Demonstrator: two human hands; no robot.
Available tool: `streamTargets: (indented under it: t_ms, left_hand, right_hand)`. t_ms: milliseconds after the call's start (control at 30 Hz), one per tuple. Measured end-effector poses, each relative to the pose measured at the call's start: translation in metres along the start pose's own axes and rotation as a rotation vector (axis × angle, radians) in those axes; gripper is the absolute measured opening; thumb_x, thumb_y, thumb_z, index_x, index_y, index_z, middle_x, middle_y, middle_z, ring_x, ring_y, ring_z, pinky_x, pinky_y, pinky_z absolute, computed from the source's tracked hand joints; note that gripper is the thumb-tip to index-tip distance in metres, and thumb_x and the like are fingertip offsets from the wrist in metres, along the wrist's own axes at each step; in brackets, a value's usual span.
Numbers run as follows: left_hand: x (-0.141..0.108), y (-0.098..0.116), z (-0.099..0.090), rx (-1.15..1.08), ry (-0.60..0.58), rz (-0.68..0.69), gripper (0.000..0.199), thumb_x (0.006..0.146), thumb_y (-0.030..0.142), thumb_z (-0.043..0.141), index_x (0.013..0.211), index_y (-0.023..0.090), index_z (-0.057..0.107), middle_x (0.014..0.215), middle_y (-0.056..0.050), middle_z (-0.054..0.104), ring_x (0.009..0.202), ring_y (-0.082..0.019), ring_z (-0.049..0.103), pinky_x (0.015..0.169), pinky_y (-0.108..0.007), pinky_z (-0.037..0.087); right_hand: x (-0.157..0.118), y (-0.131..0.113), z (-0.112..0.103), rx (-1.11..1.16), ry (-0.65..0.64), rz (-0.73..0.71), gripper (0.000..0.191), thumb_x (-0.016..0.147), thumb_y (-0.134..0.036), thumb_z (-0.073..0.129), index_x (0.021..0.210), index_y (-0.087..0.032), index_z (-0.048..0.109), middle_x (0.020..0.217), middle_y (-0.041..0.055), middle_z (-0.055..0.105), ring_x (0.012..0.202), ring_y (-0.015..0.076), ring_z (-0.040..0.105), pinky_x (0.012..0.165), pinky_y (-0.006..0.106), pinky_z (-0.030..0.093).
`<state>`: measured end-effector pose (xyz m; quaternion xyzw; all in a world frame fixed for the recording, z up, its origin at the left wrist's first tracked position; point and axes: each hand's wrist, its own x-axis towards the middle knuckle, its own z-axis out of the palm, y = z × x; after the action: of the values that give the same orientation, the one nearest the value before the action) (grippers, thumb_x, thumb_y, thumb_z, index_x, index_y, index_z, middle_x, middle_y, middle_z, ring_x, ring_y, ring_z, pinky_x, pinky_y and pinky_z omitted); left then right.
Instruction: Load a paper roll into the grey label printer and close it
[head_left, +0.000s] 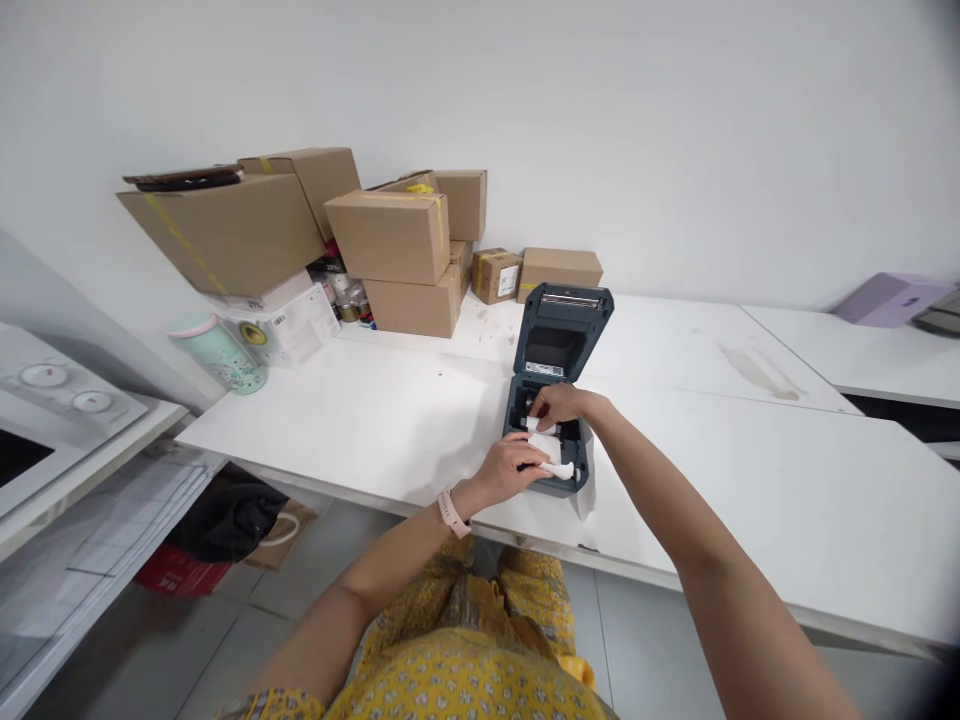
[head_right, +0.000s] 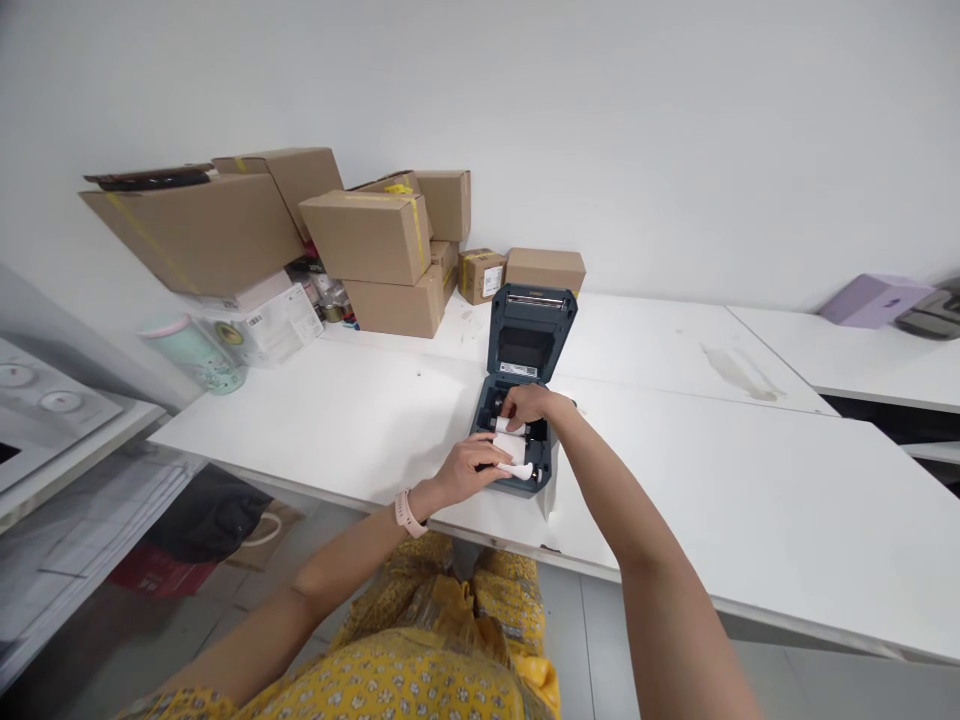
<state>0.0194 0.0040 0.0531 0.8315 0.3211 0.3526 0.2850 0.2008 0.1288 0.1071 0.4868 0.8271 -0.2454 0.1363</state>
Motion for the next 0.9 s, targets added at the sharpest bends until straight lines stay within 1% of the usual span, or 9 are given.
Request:
streamTargets:
  t_ms: [100,400,500,600,667,733,800,833,900]
  left_hand:
    - [-0.007,-0.002,0.003,-0.047,0.037,0.028,0.014,0.088,0.030,0.065,0.084,0.020,0.074,0.094,-0.004,0.078,0.091,-0.017,0.072,0.106,-0.037,0.048]
    - [-0.022,-0.001,0.010,-0.056,0.064,0.029,0.015,0.090,0.030,0.063,0.088,0.022,0.075,0.093,-0.002,0.078,0.099,-0.019,0.072,0.106,-0.037,0.050]
    - [-0.026,0.000,0.011,-0.036,0.104,0.077,0.015,0.091,0.029,0.062,0.090,0.021,0.075,0.092,-0.001,0.078,0.099,-0.017,0.072,0.105,-0.035,0.051]
    - [-0.029,-0.001,0.013,0.007,0.145,0.147,0.016,0.092,0.028,0.060,0.087,0.021,0.074,0.089,0.000,0.078,0.096,-0.016,0.073,0.101,-0.035,0.054]
    - [-0.031,-0.001,0.015,0.027,0.200,0.215,0.017,0.092,0.027,0.060,0.084,0.020,0.074,0.087,-0.001,0.078,0.092,-0.017,0.074,0.098,-0.036,0.056]
    - [-0.033,-0.002,0.017,0.044,0.241,0.262,0.018,0.093,0.026,0.060,0.083,0.019,0.073,0.086,-0.002,0.078,0.089,-0.016,0.074,0.097,-0.036,0.057]
    - [-0.036,-0.001,0.018,0.066,0.254,0.283,0.018,0.093,0.024,0.058,0.083,0.019,0.072,0.086,-0.002,0.078,0.089,-0.016,0.074,0.097,-0.037,0.056]
    - [-0.037,0.000,0.018,0.078,0.256,0.291,0.019,0.094,0.024,0.057,0.083,0.020,0.072,0.086,-0.001,0.078,0.089,-0.016,0.074,0.097,-0.037,0.056]
    - [-0.039,0.001,0.018,0.102,0.267,0.318,0.018,0.094,0.022,0.056,0.084,0.019,0.071,0.088,-0.002,0.078,0.090,-0.016,0.074,0.097,-0.037,0.056]
  right_hand:
    - [-0.005,-0.005,0.003,-0.076,0.034,-0.010,0.037,0.069,-0.039,0.073,0.103,-0.025,0.078,0.102,0.0039,0.077,0.103,0.0282,0.066,0.103,0.038,0.034]
    - [-0.015,-0.016,0.023,-0.202,0.200,0.002,0.032,0.077,-0.032,0.069,0.106,-0.021,0.075,0.106,0.0119,0.075,0.110,0.0332,0.063,0.110,0.051,0.019]
    - [-0.018,-0.017,0.025,-0.201,0.255,-0.008,0.029,0.075,-0.030,0.072,0.101,-0.019,0.077,0.103,0.0146,0.075,0.114,0.0361,0.060,0.111,0.054,0.020]
    - [-0.031,-0.019,0.015,-0.152,0.290,-0.060,0.021,0.080,-0.033,0.067,0.094,-0.022,0.078,0.099,0.0091,0.077,0.105,0.0305,0.065,0.108,0.049,0.030]
    - [-0.044,-0.020,0.000,-0.011,0.490,-0.119,0.027,0.088,-0.040,0.057,0.091,-0.023,0.077,0.098,0.0059,0.077,0.096,0.0254,0.067,0.099,0.042,0.043]
    - [-0.055,-0.020,-0.021,0.185,0.933,-0.140,0.037,0.092,-0.048,0.048,0.091,-0.023,0.075,0.097,0.0061,0.076,0.093,0.0243,0.067,0.090,0.039,0.049]
    - [-0.059,-0.014,-0.045,0.311,1.397,-0.089,0.042,0.093,-0.053,0.045,0.100,-0.023,0.073,0.105,0.0075,0.073,0.103,0.0263,0.064,0.095,0.044,0.047]
    - [-0.059,-0.008,-0.058,0.321,1.532,-0.049,0.044,0.093,-0.055,0.044,0.108,-0.023,0.071,0.114,0.0080,0.071,0.112,0.0271,0.060,0.101,0.046,0.044]
    - [-0.053,0.005,-0.080,0.377,1.572,-0.006,0.052,0.093,-0.060,0.040,0.122,-0.024,0.064,0.130,0.0089,0.063,0.127,0.0279,0.051,0.109,0.050,0.036]
